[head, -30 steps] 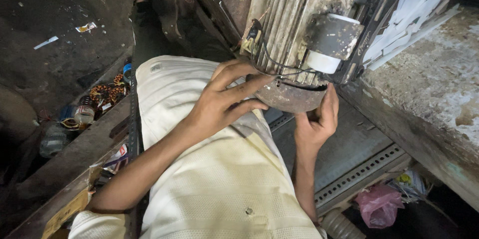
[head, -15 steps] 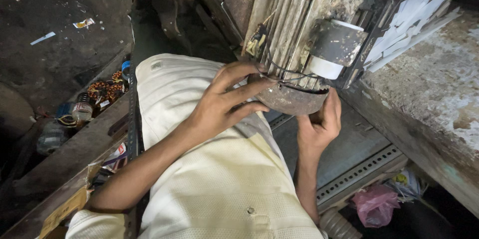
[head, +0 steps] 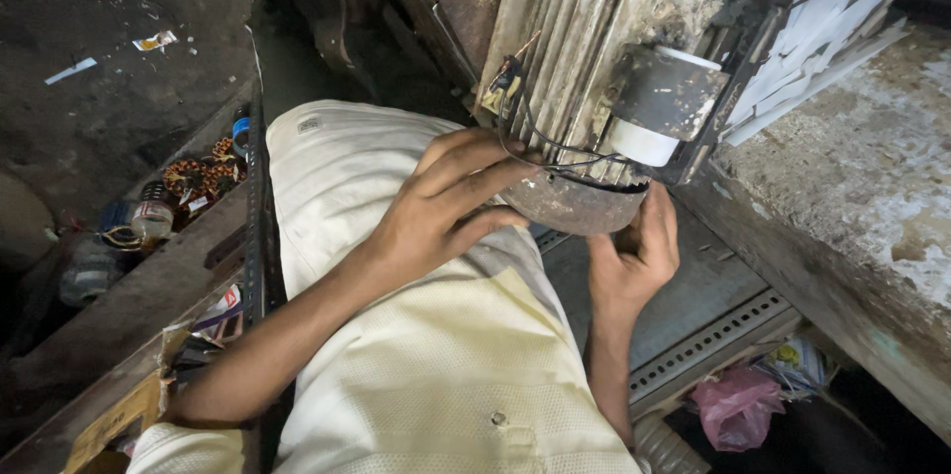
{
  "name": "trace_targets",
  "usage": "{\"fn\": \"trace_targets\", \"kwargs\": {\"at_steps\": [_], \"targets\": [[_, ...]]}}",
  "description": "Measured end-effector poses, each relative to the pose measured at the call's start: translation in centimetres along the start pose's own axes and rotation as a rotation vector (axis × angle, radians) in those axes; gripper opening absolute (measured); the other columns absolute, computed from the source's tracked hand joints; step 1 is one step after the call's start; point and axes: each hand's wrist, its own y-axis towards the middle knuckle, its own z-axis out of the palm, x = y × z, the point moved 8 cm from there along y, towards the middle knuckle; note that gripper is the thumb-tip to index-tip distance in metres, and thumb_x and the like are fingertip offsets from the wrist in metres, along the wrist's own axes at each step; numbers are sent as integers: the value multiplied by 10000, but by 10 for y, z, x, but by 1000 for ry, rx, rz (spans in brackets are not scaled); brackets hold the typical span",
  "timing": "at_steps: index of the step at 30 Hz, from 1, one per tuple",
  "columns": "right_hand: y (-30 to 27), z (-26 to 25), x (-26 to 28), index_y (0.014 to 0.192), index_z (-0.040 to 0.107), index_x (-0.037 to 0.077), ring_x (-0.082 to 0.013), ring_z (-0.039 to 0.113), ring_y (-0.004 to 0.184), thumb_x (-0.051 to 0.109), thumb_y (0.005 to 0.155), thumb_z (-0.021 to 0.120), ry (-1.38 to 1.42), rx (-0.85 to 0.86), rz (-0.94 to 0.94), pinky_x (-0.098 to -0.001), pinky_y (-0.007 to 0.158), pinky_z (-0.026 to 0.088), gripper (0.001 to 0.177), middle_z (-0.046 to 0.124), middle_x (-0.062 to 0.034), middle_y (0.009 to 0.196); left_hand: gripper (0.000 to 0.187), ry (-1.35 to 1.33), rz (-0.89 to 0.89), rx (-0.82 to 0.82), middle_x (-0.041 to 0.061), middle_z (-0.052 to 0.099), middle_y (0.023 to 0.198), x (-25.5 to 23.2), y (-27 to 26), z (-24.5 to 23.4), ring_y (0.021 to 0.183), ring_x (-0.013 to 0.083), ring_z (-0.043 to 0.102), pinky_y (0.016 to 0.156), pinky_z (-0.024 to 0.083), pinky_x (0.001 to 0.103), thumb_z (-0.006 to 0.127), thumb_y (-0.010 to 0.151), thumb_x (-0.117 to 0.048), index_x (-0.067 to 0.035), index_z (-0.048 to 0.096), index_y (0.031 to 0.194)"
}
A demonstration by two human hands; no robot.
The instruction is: The person disassembles a small electric motor, removes the fan housing, and uses a screwdriver to scrape debris from the fan blades. They then reassemble the fan housing onto the motor.
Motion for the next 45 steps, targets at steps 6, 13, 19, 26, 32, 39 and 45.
{"fn": "trace_targets", "kwargs": {"at_steps": [6,13,19,26,32,39,45], "targets": [[-2,-6,-9,1459,541,-70,-225,636,1279,-99,884,798,-41,-14,20,-330,1049,567,630,552,-166,1477,610,-7,2,5,91,584,1383,1,-2,2,1354,309,522,1164,474,435,877,842,-175,-61,627,1387],[47,-89,-30,1410,640,-4,-219,711,1164,48,1062,620,-301,-39,-120,-335,978,599,353,685,-155,1317,569,95,-20,-3,141,600,1315,-5,2,5,1310,356,548,1124,453,467,897,804,-155,-23,660,1304],[141,-122,-76,1229,727,37,-273,732,1044,3,1017,679,-536,-56,-191,-360,797,635,221,722,-153,1169,574,176,-38,-70,150,598,1309,-11,-2,11,1285,329,587,1086,508,433,906,791,-158,-10,665,1291],[184,-136,-129,1166,728,42,-312,712,995,-54,940,678,-563,-74,-222,-375,831,590,251,713,-169,1095,606,237,-106,-93,135,555,1340,-7,-5,16,1278,285,591,1074,547,385,902,757,-117,1,651,1296],[160,-127,-126,1180,720,66,-274,704,1040,80,1007,691,-263,-33,-108,-376,871,584,176,711,-129,1141,604,80,-224,-138,85,470,1428,6,-16,24,1347,189,568,1153,539,328,852,806,-53,33,594,1345],[129,-94,-109,1238,697,50,-343,672,1109,176,976,738,-376,-17,-309,-420,928,551,294,701,-134,1232,586,51,-289,-190,65,465,1457,12,-26,24,1387,185,550,1183,505,324,822,838,-43,43,580,1364],[195,-151,-185,1130,738,32,-270,715,904,22,986,684,-448,-308,-32,-346,751,602,154,699,-167,1074,582,92,-318,-185,66,458,1472,7,-29,28,1378,187,562,1185,530,344,801,839,-56,47,579,1367]]}}
